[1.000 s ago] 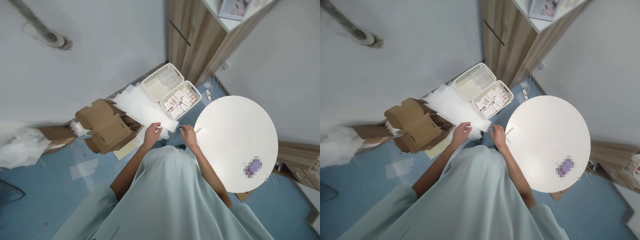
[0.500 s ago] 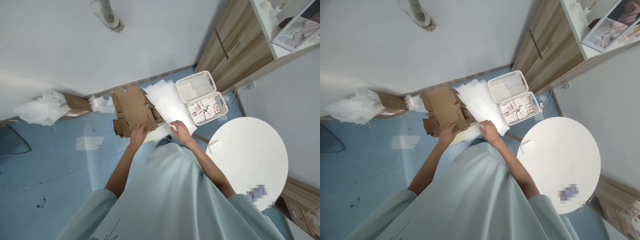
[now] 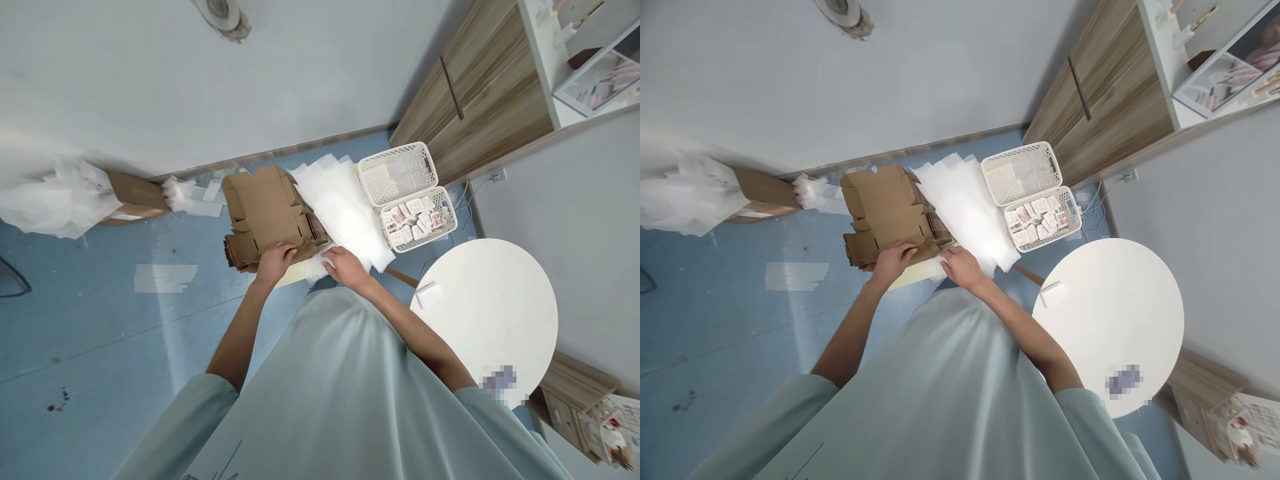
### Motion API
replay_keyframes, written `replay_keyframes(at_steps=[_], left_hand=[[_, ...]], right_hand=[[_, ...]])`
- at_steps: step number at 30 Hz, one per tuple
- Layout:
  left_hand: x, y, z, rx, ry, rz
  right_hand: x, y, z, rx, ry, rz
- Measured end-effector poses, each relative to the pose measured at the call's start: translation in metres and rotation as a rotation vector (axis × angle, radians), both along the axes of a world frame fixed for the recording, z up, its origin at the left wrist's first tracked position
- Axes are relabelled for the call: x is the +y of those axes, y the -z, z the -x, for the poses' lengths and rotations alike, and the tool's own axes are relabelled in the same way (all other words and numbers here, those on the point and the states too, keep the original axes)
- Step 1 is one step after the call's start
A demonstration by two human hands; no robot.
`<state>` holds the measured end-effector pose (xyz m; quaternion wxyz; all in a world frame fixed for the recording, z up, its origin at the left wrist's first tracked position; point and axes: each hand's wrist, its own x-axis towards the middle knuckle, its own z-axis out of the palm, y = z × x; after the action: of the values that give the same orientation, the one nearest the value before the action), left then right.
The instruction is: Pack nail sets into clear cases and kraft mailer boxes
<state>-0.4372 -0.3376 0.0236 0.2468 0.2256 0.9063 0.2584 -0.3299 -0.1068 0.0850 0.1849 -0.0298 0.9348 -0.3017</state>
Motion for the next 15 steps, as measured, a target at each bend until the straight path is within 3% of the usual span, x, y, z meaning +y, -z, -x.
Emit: replay_keyframes(at_steps=[6,10,15], left_hand=[[0.011,0.001,0.005,0.112,0.105,0.078],[0.012,-0.001,0.008,0.111,0.148,0.059],[0.006,-0.015,0.010,0.159,0.137,-0.030]], right_hand=[[-0.030,0.024,0.018,0.032,-0.246,-0.055],[-0.042,0.038,0.021,-0.020,-0.276,-0.185],[-0.045,0.043,0.023,-0.045,-0.331,-0.251]])
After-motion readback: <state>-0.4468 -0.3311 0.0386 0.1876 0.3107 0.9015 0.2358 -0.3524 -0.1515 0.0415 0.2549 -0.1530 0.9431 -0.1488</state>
